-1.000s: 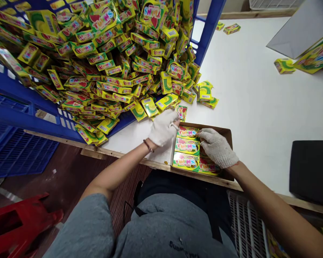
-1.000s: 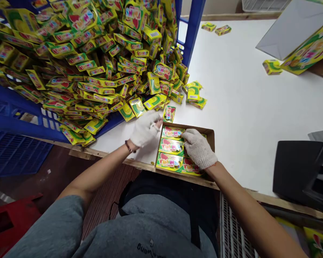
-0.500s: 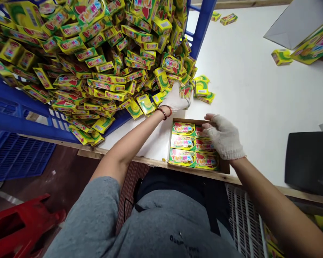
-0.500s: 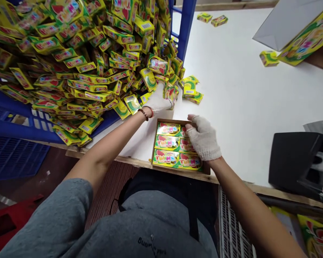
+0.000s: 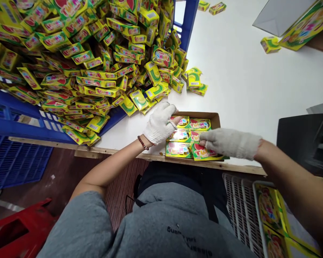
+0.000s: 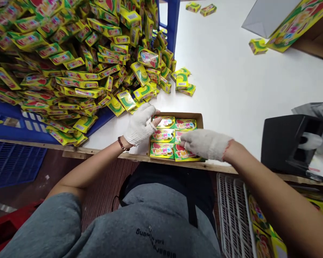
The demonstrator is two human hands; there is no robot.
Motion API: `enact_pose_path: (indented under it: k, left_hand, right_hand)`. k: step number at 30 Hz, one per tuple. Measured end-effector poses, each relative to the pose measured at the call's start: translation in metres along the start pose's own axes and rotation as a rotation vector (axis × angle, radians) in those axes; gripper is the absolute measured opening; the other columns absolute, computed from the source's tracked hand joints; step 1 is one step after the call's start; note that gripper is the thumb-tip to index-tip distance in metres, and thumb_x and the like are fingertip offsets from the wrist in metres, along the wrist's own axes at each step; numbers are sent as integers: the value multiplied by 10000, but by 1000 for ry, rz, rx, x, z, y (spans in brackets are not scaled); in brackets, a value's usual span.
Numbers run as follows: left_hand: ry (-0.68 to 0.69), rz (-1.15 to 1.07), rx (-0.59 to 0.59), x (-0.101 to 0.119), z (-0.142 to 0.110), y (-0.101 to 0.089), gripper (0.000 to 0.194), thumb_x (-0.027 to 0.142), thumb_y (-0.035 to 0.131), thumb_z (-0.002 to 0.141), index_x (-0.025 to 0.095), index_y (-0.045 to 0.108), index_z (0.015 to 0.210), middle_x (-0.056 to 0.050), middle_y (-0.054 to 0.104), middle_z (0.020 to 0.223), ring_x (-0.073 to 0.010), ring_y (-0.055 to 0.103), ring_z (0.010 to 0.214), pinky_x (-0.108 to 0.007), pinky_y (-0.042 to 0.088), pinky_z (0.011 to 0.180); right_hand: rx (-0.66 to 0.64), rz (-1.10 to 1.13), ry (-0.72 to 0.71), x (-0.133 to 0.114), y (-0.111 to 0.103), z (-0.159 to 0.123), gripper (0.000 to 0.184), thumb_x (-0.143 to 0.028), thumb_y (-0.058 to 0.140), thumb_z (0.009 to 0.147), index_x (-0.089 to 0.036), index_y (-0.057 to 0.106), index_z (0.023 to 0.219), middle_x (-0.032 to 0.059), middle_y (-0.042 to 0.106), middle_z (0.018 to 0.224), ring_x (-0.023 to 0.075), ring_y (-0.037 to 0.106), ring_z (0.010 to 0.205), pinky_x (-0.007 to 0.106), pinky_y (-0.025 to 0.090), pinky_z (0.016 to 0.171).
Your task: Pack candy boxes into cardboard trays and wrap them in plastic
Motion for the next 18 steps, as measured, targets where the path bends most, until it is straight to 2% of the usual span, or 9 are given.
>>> enact_pose_path:
  k: [2,5,7,9,11,13,15,18]
  left_hand:
    - [-31,74,38,-17,4,-6,141,332,581,1052,224,667,1079,-96,686,1191,-267,637,1139,-454,550,1031]
    - [-166,206,64,-43,22,-14,136,315,642,1027,253,687,1139,-84,663,1233,-271,614,1163,-459,526,1027]
    - [-290,327,31,-58,40,-16,246,331,733,982,255,686,1211,-96,648,1294,-290,613,1170,-460,520,1001]
    - [-390,445,-33,-68,59,-14,448,330,818,919,237,659,1327,-131,630,1397,-333,616,1237,-463,516,1023]
    - [-443,535,-112,-76,75,-10,556,298,819,909,219,624,1424,-172,615,1483,-376,603,1338,-473,497,1092]
    - [-457,580,-167,-81,86,-7,515,252,733,960,211,614,1460,-198,629,1504,-389,595,1396,-484,468,1145]
    - [-457,565,-173,-86,90,-6,420,235,640,1013,212,632,1432,-198,675,1455,-381,625,1377,-484,470,1138]
    - [-454,424,-59,-90,86,-11,249,295,571,1084,247,646,1317,-129,742,1278,-337,697,1239,-449,520,1033]
  right_hand:
    - [-34,-121,36,-5,15,6,205,-242,577,1040,-192,740,926,172,815,1003,293,762,873,386,554,807]
    - [-27,-206,61,-9,29,12,194,-297,613,1058,-201,742,950,171,817,1010,294,770,864,356,509,737]
    - [-20,-189,62,-9,34,12,195,-281,596,1071,-202,751,983,163,822,1027,282,775,875,338,497,724]
    - [-36,-188,44,-9,36,9,205,-238,568,1075,-189,763,1037,167,824,1065,278,783,923,331,510,750]
    - [-2,-225,10,-11,36,5,188,-209,608,1037,-172,772,1123,181,817,1141,292,782,1001,340,533,801]
    - [72,-277,0,-13,34,0,238,-204,675,975,-164,769,1190,191,803,1182,312,772,1036,357,543,820]
    - [67,-293,15,-14,35,-1,220,-211,679,964,-173,781,1155,180,805,1122,310,767,984,362,533,778]
    - [-28,-237,-11,-13,43,4,175,-172,631,979,-201,803,992,136,810,972,251,745,836,332,492,692]
Point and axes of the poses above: each hand's wrist, its own z-axis towards the middle knuckle, its own y-axis out of the palm, x = y × z, the point moved 1 cm from there along z, towards the middle knuckle
